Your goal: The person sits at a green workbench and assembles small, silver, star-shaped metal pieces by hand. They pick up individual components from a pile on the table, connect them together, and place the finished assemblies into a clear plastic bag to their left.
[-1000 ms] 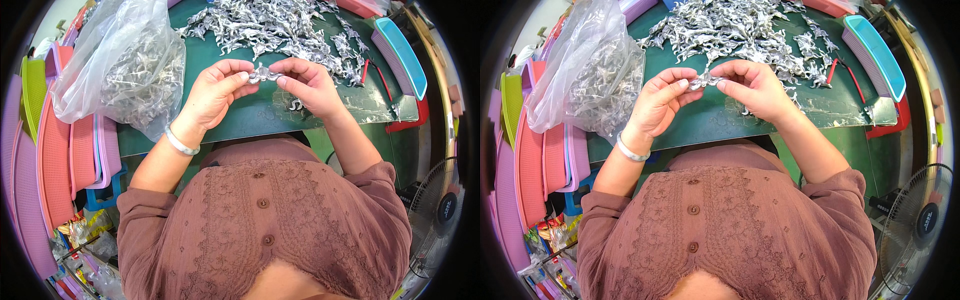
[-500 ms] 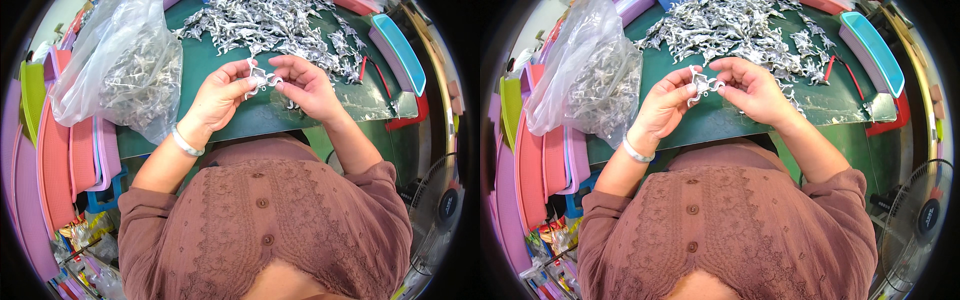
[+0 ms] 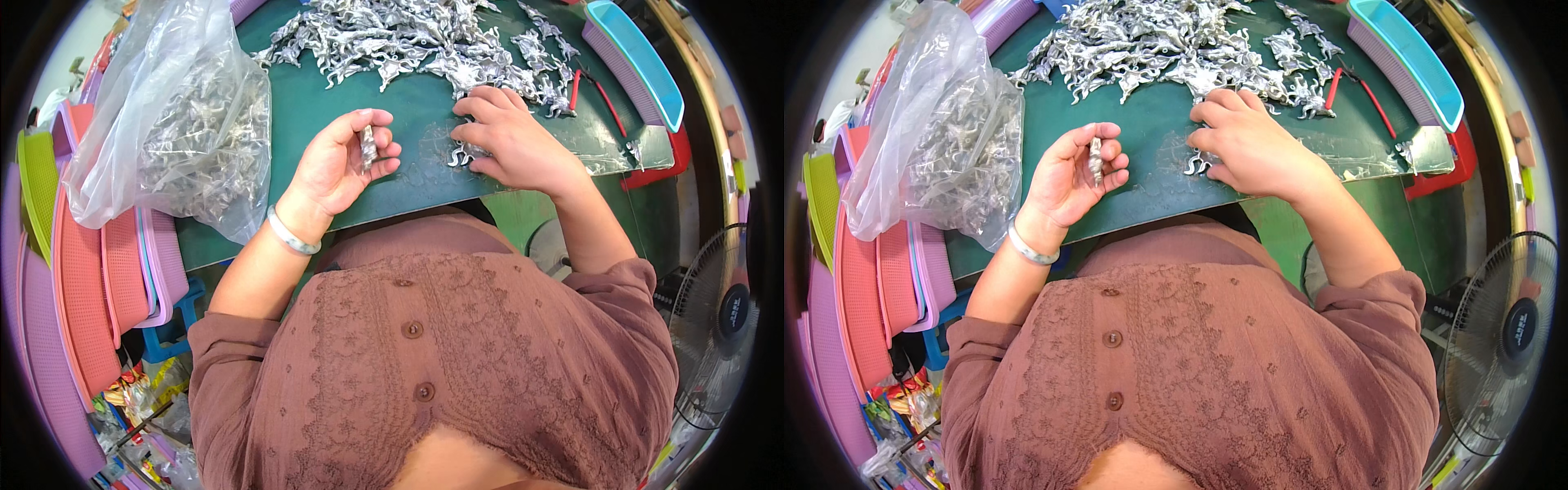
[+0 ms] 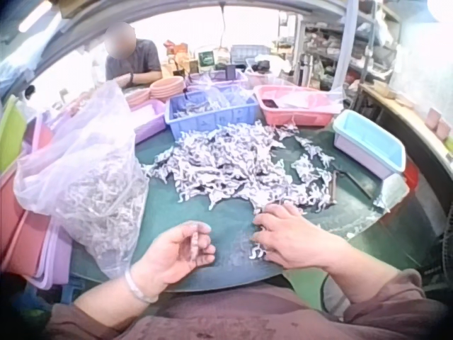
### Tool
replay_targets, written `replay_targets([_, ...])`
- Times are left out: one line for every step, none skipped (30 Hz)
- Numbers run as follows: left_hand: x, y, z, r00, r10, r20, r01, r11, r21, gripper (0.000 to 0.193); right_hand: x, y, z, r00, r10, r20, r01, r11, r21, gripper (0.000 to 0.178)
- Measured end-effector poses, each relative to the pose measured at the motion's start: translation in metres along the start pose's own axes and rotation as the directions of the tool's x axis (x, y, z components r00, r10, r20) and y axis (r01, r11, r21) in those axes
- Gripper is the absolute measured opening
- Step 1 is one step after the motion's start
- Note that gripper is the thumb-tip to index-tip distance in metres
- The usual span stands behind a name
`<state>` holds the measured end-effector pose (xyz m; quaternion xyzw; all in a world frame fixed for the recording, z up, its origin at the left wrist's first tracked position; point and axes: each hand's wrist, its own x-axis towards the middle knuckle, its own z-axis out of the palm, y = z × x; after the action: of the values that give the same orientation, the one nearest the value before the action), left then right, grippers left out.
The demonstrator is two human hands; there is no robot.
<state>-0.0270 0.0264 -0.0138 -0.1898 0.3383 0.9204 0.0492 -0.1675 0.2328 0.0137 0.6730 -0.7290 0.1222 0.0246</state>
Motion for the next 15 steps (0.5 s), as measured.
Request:
replay_targets([0.000, 0.000, -0.001, 0.999, -0.007, 0.037, 0.007, 1.000, -0.006, 0.023, 0.001, 0.000, 0.000, 1.000, 0.012, 0.015, -0.013, 1.000, 0.014, 0.032])
replay_targets([-0.001, -0.001, -0.002, 0.997, -0.011, 0.073, 0.012, 1.000, -0.010, 0.023, 0.003, 0.001, 0.001, 1.000, 0.025, 0.006, -0.025, 0.998, 0.050, 0.031])
replay_targets([-0.002, -0.001, -0.003, 0.994, -0.015, 0.109, 0.017, 1.000, -0.014, 0.024, 0.005, 0.002, 0.003, 0.999, 0.037, -0.002, -0.037, 0.996, 0.086, 0.030])
replay_targets([-0.003, 0.000, -0.002, 0.995, -0.018, 0.095, 0.017, 1.000, 0.008, 0.024, 0.007, 0.003, 0.005, 0.999, 0.050, -0.009, -0.048, 0.991, 0.123, 0.029])
replay_targets([-0.004, -0.001, 0.000, 0.996, -0.018, 0.082, 0.016, 0.999, 0.028, 0.025, 0.010, 0.005, 0.007, 0.997, 0.067, -0.042, -0.057, 0.975, 0.215, 0.028])
replay_targets([-0.004, -0.001, 0.001, 0.997, -0.018, 0.069, 0.015, 0.999, 0.047, 0.025, 0.013, 0.008, 0.009, 0.994, 0.087, -0.072, -0.061, 0.950, 0.307, 0.027])
replay_targets([-0.003, -0.003, -0.002, 0.996, 0.002, 0.089, -0.008, 0.997, 0.071, 0.025, 0.016, 0.009, 0.010, 0.989, 0.109, -0.099, -0.061, 0.916, 0.396, 0.026])
replay_targets([-0.003, -0.003, 0.000, 0.997, 0.003, 0.075, -0.009, 0.997, 0.081, 0.026, 0.019, 0.005, 0.011, 0.969, 0.237, -0.071, -0.127, 0.724, 0.678, 0.025])
replay_targets([-0.002, -0.004, 0.001, 0.998, 0.005, 0.060, -0.011, 0.996, 0.092, 0.026, 0.022, -0.002, 0.013, 0.938, 0.345, -0.002, -0.161, 0.444, 0.881, 0.025])
replay_targets([-0.002, -0.005, 0.003, 0.999, 0.008, 0.045, -0.012, 0.995, 0.103, 0.027, 0.026, -0.006, 0.015, 0.902, 0.421, 0.099, -0.160, 0.111, 0.981, 0.024])
replay_targets([-0.003, -0.006, 0.007, 0.999, 0.016, 0.052, -0.022, 0.993, 0.116, 0.028, 0.028, -0.008, 0.018, 0.918, 0.387, 0.081, -0.085, -0.006, 0.996, 0.025])
replay_targets([-0.004, -0.006, 0.010, 0.998, 0.016, 0.054, -0.023, 0.990, 0.136, 0.028, 0.031, -0.010, 0.022, 0.930, 0.356, 0.092, -0.048, -0.129, 0.990, 0.025])
replay_targets([-0.004, -0.006, 0.013, 0.998, 0.016, 0.057, -0.025, 0.988, 0.156, 0.027, 0.034, -0.012, 0.025, 0.941, 0.323, 0.098, -0.015, -0.251, 0.968, 0.025])
replay_targets([-0.005, -0.006, 0.016, 0.998, 0.016, 0.057, -0.025, 0.985, 0.173, 0.026, 0.038, -0.015, 0.028, 0.952, 0.288, 0.103, 0.012, -0.372, 0.928, 0.025])
replay_targets([-0.006, -0.006, 0.019, 0.998, 0.052, 0.040, -0.059, 0.981, 0.187, 0.023, 0.040, -0.020, 0.030, 0.934, 0.343, 0.101, 0.049, -0.402, 0.915, 0.025])
